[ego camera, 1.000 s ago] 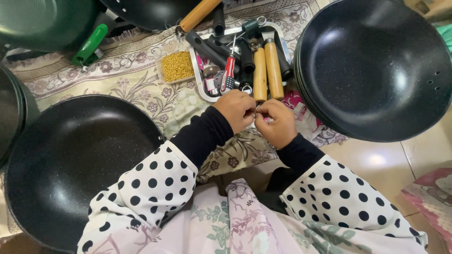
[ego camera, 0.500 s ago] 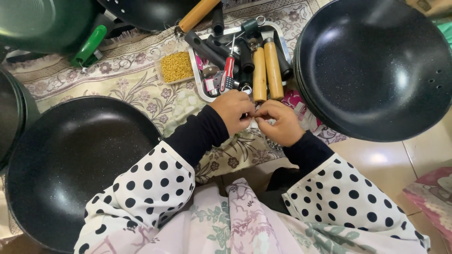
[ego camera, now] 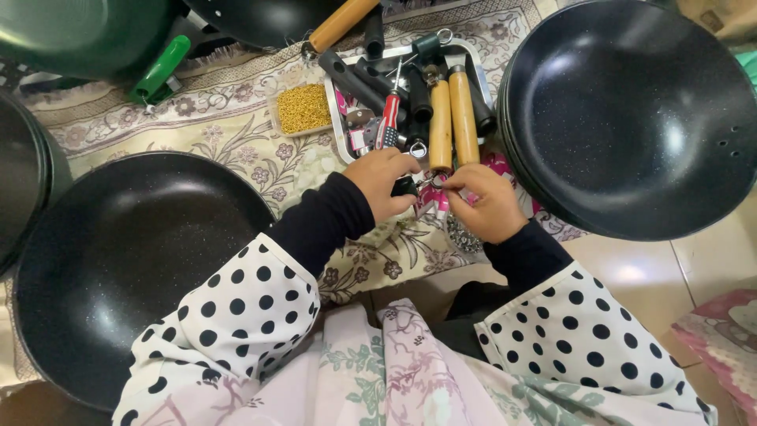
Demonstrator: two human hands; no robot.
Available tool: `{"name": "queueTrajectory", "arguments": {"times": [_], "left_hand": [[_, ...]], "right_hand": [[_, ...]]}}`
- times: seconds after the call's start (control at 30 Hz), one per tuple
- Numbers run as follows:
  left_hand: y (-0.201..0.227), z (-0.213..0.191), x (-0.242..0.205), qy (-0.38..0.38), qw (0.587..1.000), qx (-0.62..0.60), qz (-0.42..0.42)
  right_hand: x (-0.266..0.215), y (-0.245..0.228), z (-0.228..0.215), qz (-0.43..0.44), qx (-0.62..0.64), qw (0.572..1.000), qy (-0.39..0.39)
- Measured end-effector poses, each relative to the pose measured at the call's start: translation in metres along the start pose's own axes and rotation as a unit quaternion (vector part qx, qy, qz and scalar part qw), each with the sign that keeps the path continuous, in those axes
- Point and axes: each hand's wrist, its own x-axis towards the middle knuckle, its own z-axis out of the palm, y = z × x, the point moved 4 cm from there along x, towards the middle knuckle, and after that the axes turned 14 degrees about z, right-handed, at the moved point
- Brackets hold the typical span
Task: Assembling handles onto various pans and wiping the finished products with a cloth.
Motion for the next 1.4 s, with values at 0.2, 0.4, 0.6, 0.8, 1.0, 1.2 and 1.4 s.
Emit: {"name": "queueTrajectory", "arguments": {"times": [0.2,0.4,0.6,0.8,1.0,1.2,1.4], "left_hand": [[0.009,-0.011,-0.012,-0.138,0.989,-0.012,-0.054],[0.018,-0.052,-0.042,-0.102,0.994,0.021,-0.015],[0.016,-0.109,-0.142,-0.062,0.988,0.143,-0.008],[0.027,-0.178,-0.27,-0.032,0.972,0.175,-0.152],[0.003,-0.174,-0.357,0.033,0.957,0.171,-0.231],[-0.006,-0.167,-0.338,0.023,0.956,0.231,-0.18],[-0.06,-0.198,-0.424,0.005,0.874,0.361,-0.325]], "right_hand": [[0.006,0.004,0.002,-0.016,-0.007,1.0,0.026],[0.003,-0.012,0.007,-0.077,-0.057,0.995,0.016],[-0.013,-0.051,0.03,-0.166,-0.161,0.973,-0.007],[-0.011,-0.05,0.058,-0.185,-0.282,0.941,-0.024],[0.006,-0.053,0.08,-0.175,-0.324,0.927,-0.079],[0.025,-0.036,0.084,-0.172,-0.33,0.92,-0.119],[0.056,-0.06,0.091,-0.195,-0.371,0.904,-0.087]]}}
